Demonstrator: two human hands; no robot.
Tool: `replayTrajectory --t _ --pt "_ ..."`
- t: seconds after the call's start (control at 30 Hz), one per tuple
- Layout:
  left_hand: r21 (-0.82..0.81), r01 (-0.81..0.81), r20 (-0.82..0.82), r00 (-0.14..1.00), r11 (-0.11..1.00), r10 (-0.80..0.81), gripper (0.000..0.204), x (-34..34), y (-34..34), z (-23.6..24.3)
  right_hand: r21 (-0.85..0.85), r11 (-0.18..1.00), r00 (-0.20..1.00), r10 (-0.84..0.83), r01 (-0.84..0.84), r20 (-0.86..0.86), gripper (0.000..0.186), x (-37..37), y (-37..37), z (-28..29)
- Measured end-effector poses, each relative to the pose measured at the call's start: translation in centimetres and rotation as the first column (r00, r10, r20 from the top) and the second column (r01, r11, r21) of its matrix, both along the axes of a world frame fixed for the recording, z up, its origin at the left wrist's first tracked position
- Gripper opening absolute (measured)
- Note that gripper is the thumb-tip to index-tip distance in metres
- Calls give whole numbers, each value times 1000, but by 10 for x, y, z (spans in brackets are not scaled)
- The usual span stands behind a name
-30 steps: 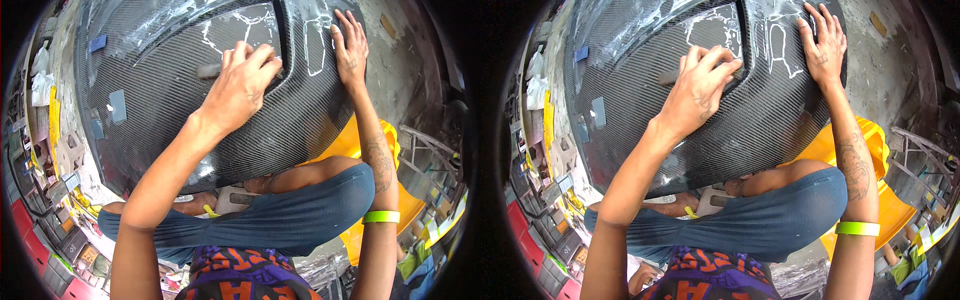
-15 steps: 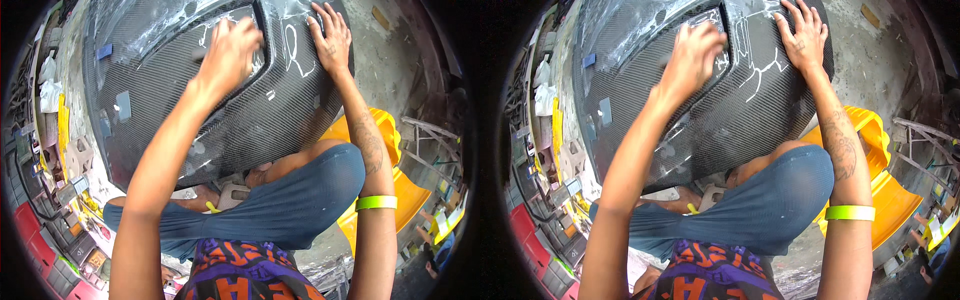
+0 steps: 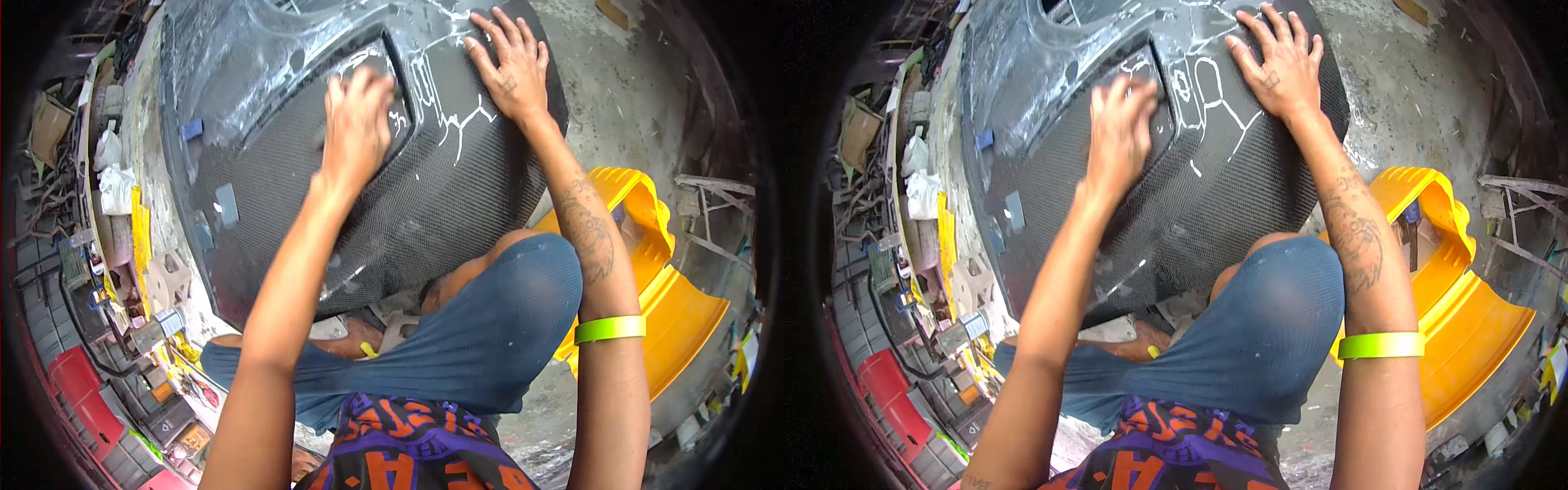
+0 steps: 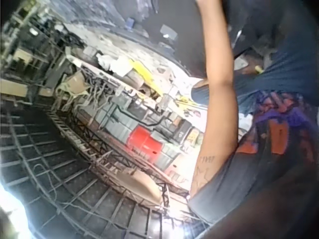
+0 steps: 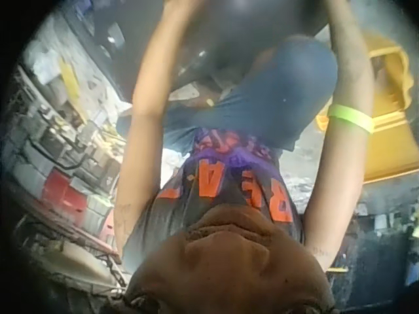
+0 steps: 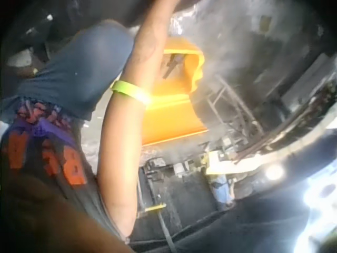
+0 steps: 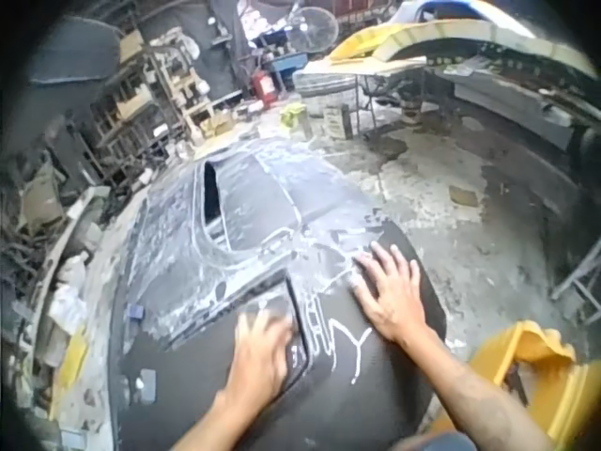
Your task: Sanding and polishing a carbon fiber car hood with a sanding block.
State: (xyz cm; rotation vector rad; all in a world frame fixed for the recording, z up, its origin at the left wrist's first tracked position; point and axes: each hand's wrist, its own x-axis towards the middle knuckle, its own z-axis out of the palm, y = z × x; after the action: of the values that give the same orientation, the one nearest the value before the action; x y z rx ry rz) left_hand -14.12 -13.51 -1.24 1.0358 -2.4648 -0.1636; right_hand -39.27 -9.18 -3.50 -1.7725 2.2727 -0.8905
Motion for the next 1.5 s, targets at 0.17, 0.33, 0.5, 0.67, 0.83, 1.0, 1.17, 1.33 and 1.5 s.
replayTrajectory --t 0.17,0.33,0.5,0.67,0.83,1.0,1.17,1.33,1.5 --pt "-161 46 -115 991 986 -65 18 -6 -26 -1 -41 999 999 8 -7 37 56 1 1 0" --pt "38 -20 9 1000 999 20 22 -6 -4 -3 -16 1000 999 -2 3 51 58 -1 0 -3" --pt "-192 82 -63 993 978 -96 17 -9 -25 -4 -77 997 998 17 -13 58 57 -1 1 -2" --pt "7 -17 44 999 1000 17 17 -6 -16 -6 -29 1000 997 0 3 81 58 -2 1 -3" --pt "-184 69 -72 994 980 -83 14 -6 -27 -5 -57 998 998 21 -18 53 58 -1 2 -4" --pt "4 29 50 998 1000 -29 17 -4 -19 -3 -60 998 998 21 -17 58 58 -2 2 -2" --pt "-197 61 -16 998 978 -66 18 -5 -27 -2 -54 998 997 18 -14 72 58 -1 3 -2" --pt "-21 56 65 996 998 -55 19 -2 -16 2 -46 999 997 9 -6 76 59 -3 1 -3" --pt "-156 54 59 997 986 -45 17 -3 -22 -2 -58 998 997 23 -18 79 59 -2 1 -7"
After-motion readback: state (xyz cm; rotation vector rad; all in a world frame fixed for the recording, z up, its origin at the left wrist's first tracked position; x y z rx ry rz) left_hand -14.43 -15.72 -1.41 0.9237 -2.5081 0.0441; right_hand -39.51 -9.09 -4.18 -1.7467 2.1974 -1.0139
